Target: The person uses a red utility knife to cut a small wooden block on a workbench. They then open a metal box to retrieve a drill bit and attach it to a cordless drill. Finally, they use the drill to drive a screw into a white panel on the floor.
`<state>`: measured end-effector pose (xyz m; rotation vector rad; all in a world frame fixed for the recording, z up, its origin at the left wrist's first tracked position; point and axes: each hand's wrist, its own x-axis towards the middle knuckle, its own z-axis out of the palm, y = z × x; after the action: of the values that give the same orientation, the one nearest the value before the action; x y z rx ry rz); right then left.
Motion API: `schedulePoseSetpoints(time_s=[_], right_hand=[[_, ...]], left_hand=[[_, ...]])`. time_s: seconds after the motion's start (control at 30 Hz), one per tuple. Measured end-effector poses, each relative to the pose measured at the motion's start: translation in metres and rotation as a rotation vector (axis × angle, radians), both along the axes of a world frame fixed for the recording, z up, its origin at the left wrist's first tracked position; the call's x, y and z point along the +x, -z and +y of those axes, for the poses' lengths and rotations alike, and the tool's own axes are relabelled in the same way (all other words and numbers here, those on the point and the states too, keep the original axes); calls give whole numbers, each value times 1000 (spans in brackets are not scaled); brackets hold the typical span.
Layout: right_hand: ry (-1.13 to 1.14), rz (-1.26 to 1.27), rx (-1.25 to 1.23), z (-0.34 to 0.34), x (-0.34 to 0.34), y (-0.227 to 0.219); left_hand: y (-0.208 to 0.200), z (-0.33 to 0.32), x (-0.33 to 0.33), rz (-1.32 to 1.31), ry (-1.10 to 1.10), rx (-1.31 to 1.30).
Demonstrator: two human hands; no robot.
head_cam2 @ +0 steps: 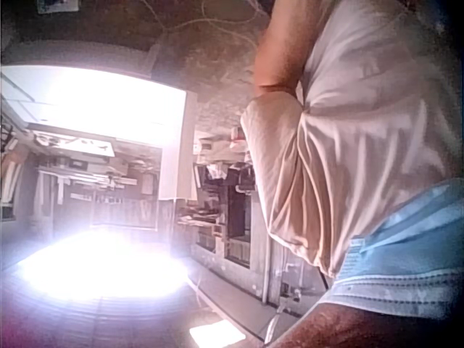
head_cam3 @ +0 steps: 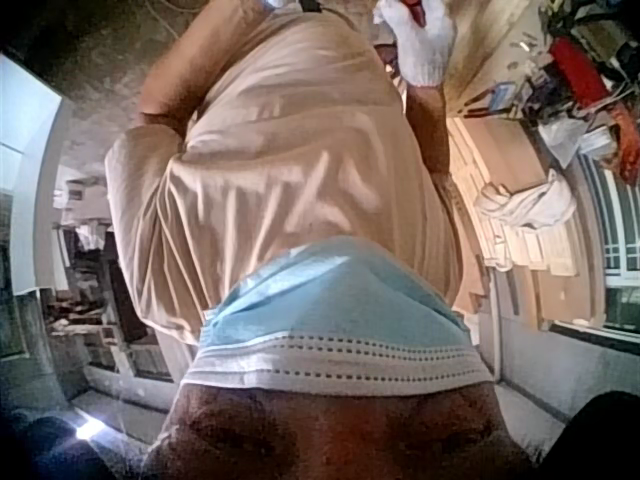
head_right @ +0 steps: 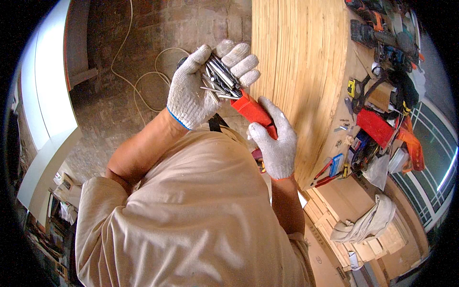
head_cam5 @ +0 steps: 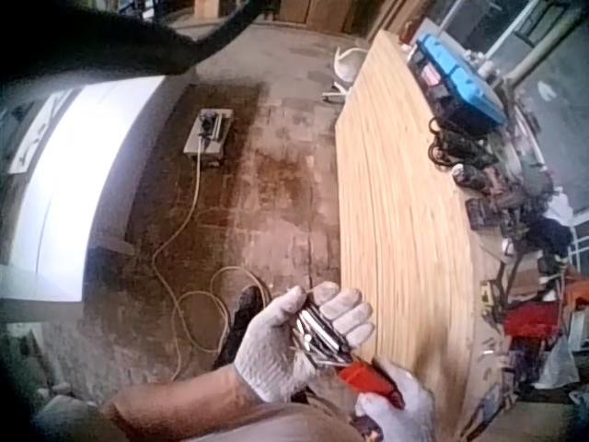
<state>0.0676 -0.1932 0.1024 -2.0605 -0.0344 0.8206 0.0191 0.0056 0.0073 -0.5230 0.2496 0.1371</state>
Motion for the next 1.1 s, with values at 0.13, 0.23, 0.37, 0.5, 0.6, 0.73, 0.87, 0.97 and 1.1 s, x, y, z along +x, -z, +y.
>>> schedulePoseSetpoints(time_s=[0.13, 0.23, 0.37, 0.5, 0.6, 0.73, 0.87, 0.97, 1.1], right_hand=[[6, 52, 23, 0, -1, 1], [10, 64, 19, 0, -1, 1], [-130, -50, -56, 0, -2, 2], [-13, 82, 43, -2, -5, 3], [-36, 67, 29, -3, -5, 3], [-30, 103, 38, -2, -7, 5], [-4, 147, 70, -1, -10, 10], [56, 237, 132, -3, -10, 14], [158, 379, 314, -7, -10, 18]], left_hand=[[-1, -1, 0, -16, -18, -39], [-1, -1, 0, -7, -16, -54], [-1, -1, 0, -28, -5, -5], [2, -1, -1, -69, -15, -81], [5, -1, -2, -97, -3, -35], [8, 1, -2, -137, 2, -43], [10, 2, -3, -185, 3, -58], [10, 2, -3, -176, 13, -75], [10, 1, -4, -192, 7, -78]])
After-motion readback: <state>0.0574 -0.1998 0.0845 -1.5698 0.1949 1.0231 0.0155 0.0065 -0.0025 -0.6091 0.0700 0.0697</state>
